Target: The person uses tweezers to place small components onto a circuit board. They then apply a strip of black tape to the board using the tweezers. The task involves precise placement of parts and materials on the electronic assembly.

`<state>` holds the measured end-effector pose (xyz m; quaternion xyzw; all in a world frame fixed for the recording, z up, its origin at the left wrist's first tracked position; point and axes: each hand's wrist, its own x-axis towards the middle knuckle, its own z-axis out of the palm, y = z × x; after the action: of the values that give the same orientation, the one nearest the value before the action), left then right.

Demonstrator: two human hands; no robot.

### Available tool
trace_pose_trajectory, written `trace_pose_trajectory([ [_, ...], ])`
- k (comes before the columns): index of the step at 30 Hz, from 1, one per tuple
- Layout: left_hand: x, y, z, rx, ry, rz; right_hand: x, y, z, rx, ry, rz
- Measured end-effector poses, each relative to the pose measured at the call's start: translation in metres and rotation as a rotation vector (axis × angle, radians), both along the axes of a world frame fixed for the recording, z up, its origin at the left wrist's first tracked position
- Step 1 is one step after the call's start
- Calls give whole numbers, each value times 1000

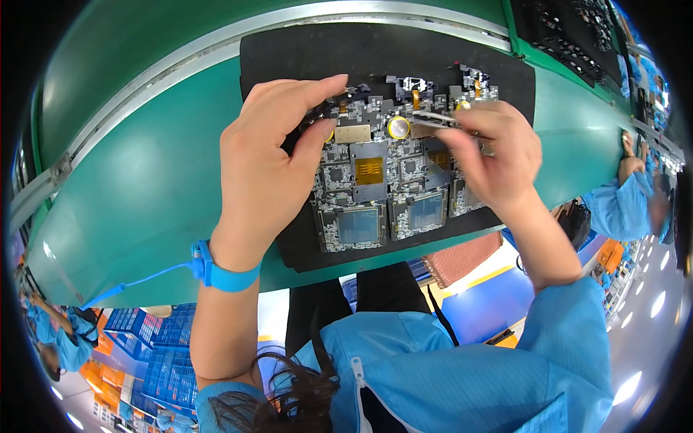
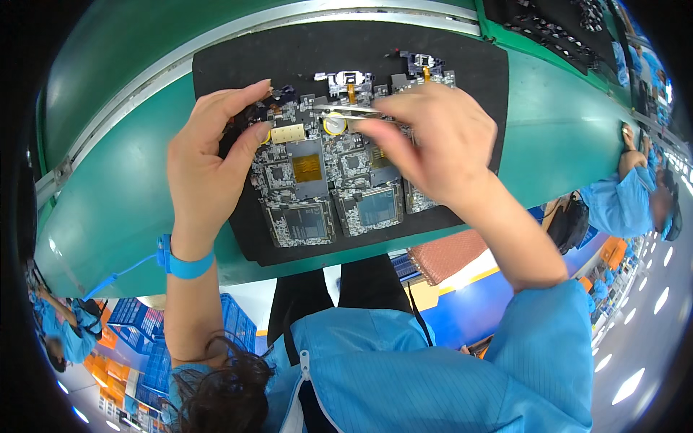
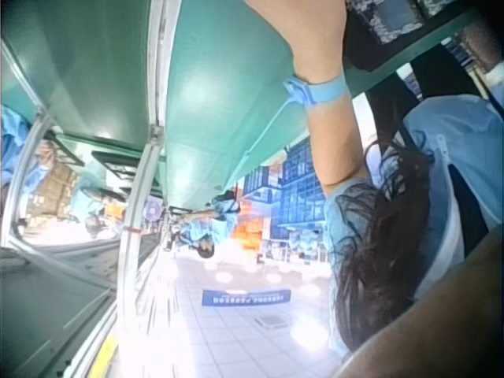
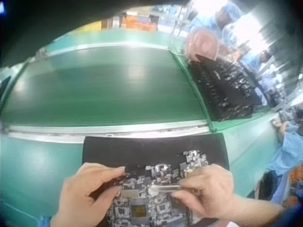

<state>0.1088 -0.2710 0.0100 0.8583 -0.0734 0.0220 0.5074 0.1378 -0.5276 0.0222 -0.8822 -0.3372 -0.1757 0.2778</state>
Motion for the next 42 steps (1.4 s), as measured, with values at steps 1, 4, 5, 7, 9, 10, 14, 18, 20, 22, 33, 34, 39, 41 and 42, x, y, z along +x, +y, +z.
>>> trace_pose_trajectory([
  [1, 0, 0, -1, -35, -32, 58, -9, -13, 6, 76, 155, -91],
  [4, -1, 7, -2, 64, -165, 216, -37, -60, -2, 349, 345, -587],
  [5, -4, 8, 6, 134, -59, 277, -45, -78, -2, 323, 380, -750],
  [7, -22, 18, 22, 235, 208, 333, -59, -109, -4, 292, 559, -953],
  [9, -44, 24, 24, 224, 432, 284, -79, -124, -11, 492, 865, -970],
  [10, -53, 23, 24, 187, 498, 244, -82, -114, -7, 580, 882, -899],
  [14, -83, 26, 16, 65, 412, 249, -75, -108, 8, 513, 960, -896],
  [18, -85, 13, 30, -225, 613, 117, -76, -169, -16, 747, 1044, -898],
  [20, -85, -7, 22, -205, 577, -58, -73, -216, -22, 795, 1168, -1006],
  [22, -72, -19, 15, 44, 253, -340, -70, -250, -20, 828, 1124, -1035],
  [33, -65, -35, 18, 139, 327, -303, -46, -571, -37, 424, 632, -1422],
  [34, -60, -38, 12, 108, 325, -332, -51, -612, -21, 230, 508, -1432],
  [39, -50, -38, 34, 139, 438, -187, 61, -498, -18, 119, -171, -1084],
  [41, -45, -41, 44, 110, 460, -96, 106, -356, 14, 45, -63, -716],
  [42, -38, -48, 43, 67, 452, -95, 122, -319, 23, -12, -183, -548],
])
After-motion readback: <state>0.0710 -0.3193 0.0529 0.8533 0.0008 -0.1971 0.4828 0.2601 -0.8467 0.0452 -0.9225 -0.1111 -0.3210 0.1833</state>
